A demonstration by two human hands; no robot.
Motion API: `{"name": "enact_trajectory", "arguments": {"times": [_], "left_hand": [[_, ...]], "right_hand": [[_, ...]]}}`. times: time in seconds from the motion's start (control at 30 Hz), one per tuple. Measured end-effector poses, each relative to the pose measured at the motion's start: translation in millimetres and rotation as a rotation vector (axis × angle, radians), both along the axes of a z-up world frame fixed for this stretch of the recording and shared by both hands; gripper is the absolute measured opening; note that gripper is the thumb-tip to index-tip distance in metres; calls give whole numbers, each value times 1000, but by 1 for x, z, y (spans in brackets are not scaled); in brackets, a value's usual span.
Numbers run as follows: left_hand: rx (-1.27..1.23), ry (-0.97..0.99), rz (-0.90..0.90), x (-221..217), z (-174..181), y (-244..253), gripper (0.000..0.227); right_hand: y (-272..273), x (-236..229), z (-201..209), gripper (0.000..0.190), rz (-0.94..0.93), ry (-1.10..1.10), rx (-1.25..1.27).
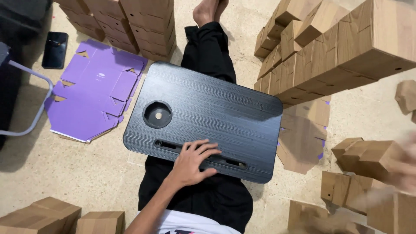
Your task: The person assembles flat cardboard pieces into small hexagonal boxes by folding and tucking tabs. They place the finished boxes aside and repeat the process with additional pieces.
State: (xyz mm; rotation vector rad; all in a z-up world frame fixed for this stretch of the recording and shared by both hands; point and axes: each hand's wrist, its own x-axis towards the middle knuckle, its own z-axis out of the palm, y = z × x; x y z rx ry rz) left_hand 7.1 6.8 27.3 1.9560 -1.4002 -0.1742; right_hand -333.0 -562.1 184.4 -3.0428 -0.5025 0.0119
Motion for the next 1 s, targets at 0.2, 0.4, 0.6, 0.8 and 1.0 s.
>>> {"name": "enact_trajectory", "arguments": {"times": [0.2, 0.4, 0.6, 0.8, 1.0], "left_hand": [[-41, 562, -236, 28, -23, 13, 115], [-149, 817, -102, 35, -20, 16, 101], [-197, 1057, 150, 48, -20, 11, 30], [-531, 1409, 209, 49, -65, 9, 26], [-402, 1175, 273, 73, -17, 8, 47]], "right_hand": [[255, 241, -1, 8, -203, -175, 307], [310, 299, -80, 57, -343, -369, 90], [339, 273, -150, 82, -709, 136, 124], [359, 270, -173, 73, -713, 64, 174], [362, 289, -171, 72, -686, 107, 184]]}}
